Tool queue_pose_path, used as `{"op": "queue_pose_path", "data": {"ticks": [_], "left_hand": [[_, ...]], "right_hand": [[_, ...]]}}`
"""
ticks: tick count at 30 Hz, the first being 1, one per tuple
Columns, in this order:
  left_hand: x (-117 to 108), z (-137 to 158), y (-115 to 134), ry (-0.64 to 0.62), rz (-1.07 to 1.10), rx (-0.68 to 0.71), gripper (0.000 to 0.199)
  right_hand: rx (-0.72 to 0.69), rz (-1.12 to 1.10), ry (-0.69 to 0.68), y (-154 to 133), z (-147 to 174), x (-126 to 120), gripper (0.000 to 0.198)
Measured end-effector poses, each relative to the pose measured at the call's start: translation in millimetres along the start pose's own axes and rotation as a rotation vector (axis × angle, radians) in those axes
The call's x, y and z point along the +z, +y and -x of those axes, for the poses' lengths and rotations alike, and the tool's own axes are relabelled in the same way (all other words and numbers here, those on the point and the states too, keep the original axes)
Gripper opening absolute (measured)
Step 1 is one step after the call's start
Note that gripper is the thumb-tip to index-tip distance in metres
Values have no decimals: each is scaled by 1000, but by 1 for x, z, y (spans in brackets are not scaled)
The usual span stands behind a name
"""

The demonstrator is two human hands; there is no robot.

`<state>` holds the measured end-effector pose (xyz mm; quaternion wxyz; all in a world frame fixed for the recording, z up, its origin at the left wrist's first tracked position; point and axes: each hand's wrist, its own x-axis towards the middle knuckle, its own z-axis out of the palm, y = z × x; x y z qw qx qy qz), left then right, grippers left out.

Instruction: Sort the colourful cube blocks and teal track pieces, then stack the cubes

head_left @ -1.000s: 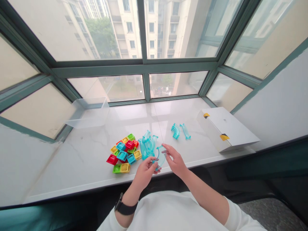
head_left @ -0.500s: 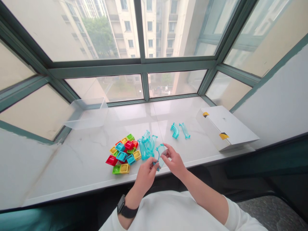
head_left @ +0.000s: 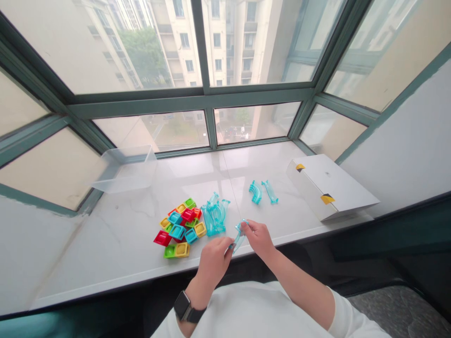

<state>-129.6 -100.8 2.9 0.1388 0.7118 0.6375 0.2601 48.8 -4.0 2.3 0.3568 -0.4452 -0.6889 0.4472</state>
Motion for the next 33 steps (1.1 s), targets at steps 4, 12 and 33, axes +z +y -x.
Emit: {"op": "queue_pose_path", "data": {"ticks": [4,12,33], "left_hand": [[2,0,4,3,40,-24,24],[-4,-11,12,-62,325,-273,40],[28,-71,26,-141,377,-324,40]], "right_hand": [[0,26,-37,4,-1,-3,54],[-43,25,-183,9,1,-2,38],[-263,58,-30,43,-3,-31,20]]}}
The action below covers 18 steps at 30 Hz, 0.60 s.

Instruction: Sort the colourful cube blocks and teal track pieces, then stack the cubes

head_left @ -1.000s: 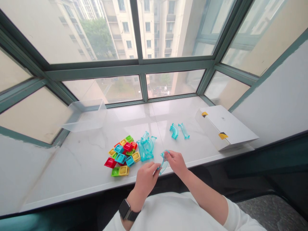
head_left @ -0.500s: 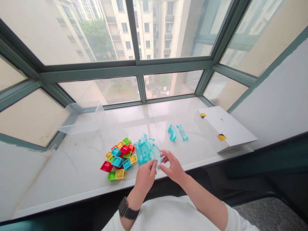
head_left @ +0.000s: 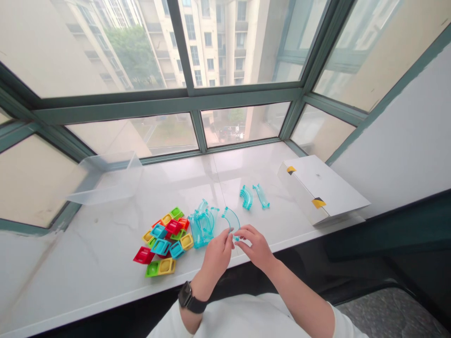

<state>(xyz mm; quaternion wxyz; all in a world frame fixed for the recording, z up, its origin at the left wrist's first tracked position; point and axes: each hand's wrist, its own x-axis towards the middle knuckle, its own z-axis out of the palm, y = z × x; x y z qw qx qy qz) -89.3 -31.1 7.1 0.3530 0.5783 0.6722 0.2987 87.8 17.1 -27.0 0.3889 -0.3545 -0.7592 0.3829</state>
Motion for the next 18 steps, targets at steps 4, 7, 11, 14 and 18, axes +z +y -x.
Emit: {"op": "queue_pose_path", "data": {"ticks": [4,7,11,14,18], "left_hand": [[9,-8,1,-7,43,11,44],[13,-14,0,14,56,15,39],[20,-27,-1,66,65,57,31],[26,-40,1,79,70,90,31],[36,-59,7,81,97,164,35]], "right_hand": [[-3,11,41,9,-1,-6,13],[8,29,66,15,-2,-10,11],[38,60,104,22,-5,-16,10],[54,85,128,28,-12,-24,12],[60,131,164,37,-28,-37,14]]}}
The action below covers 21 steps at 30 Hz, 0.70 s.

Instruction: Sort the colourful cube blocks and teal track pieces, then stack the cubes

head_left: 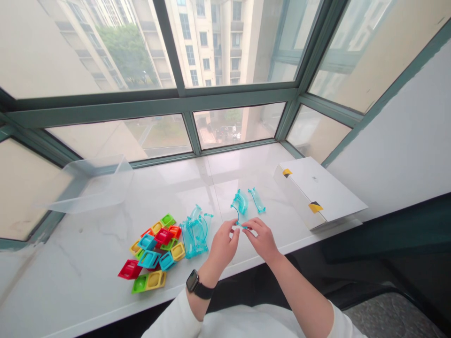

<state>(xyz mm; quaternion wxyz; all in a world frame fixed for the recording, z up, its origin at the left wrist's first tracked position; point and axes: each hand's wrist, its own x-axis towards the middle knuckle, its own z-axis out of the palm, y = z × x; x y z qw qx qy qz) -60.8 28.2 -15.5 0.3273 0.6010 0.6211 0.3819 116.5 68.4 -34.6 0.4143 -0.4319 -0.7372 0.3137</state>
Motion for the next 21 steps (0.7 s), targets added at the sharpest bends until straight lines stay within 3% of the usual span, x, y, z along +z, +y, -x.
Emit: {"op": "queue_pose_path", "data": {"ticks": [9,21], "left_hand": [[23,-42,-8,35,-14,106,46],[47,-74,-35,90,-33,66,44]], "right_hand": [[-5,114,56,27,-41,-10,15],[104,166,51,55,-67,4,18]]}}
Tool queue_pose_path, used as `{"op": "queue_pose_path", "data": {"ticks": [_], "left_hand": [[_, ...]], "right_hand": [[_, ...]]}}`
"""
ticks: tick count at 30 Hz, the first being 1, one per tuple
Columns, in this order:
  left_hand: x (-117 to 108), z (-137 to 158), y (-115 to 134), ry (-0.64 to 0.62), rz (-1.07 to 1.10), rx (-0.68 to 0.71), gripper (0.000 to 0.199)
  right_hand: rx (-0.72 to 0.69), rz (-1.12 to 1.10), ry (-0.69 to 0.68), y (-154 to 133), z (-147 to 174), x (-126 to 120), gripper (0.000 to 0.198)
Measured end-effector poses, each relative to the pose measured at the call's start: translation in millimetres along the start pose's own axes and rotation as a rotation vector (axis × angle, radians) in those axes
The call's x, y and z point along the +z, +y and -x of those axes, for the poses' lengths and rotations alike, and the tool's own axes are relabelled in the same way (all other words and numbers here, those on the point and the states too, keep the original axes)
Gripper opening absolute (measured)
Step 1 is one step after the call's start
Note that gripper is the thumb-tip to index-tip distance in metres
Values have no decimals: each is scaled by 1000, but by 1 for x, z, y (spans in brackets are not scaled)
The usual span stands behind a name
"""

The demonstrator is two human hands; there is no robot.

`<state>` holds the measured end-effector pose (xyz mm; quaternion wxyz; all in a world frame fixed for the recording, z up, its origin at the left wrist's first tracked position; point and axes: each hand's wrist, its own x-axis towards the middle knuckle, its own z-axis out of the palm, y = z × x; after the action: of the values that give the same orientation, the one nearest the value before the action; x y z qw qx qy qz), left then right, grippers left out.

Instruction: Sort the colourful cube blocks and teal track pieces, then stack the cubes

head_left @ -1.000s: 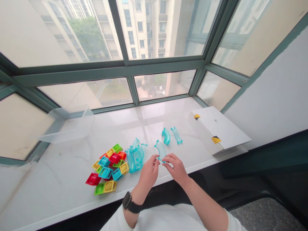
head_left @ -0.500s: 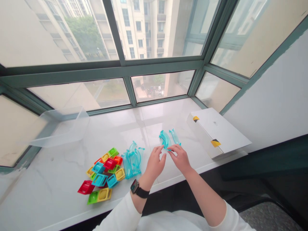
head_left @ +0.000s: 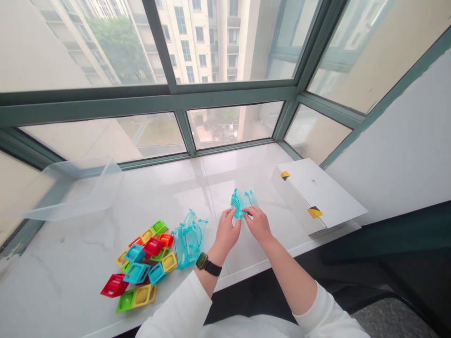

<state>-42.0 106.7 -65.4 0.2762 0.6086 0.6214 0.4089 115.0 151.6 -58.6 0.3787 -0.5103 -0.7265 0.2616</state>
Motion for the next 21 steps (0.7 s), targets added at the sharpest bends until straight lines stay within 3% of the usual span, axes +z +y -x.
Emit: {"op": "queue_pose_path", "data": {"ticks": [21], "left_hand": [[11,-2,-9,-1,-5,-22,47]], "right_hand": [[40,-19,-19,14,-5,9,18]]}}
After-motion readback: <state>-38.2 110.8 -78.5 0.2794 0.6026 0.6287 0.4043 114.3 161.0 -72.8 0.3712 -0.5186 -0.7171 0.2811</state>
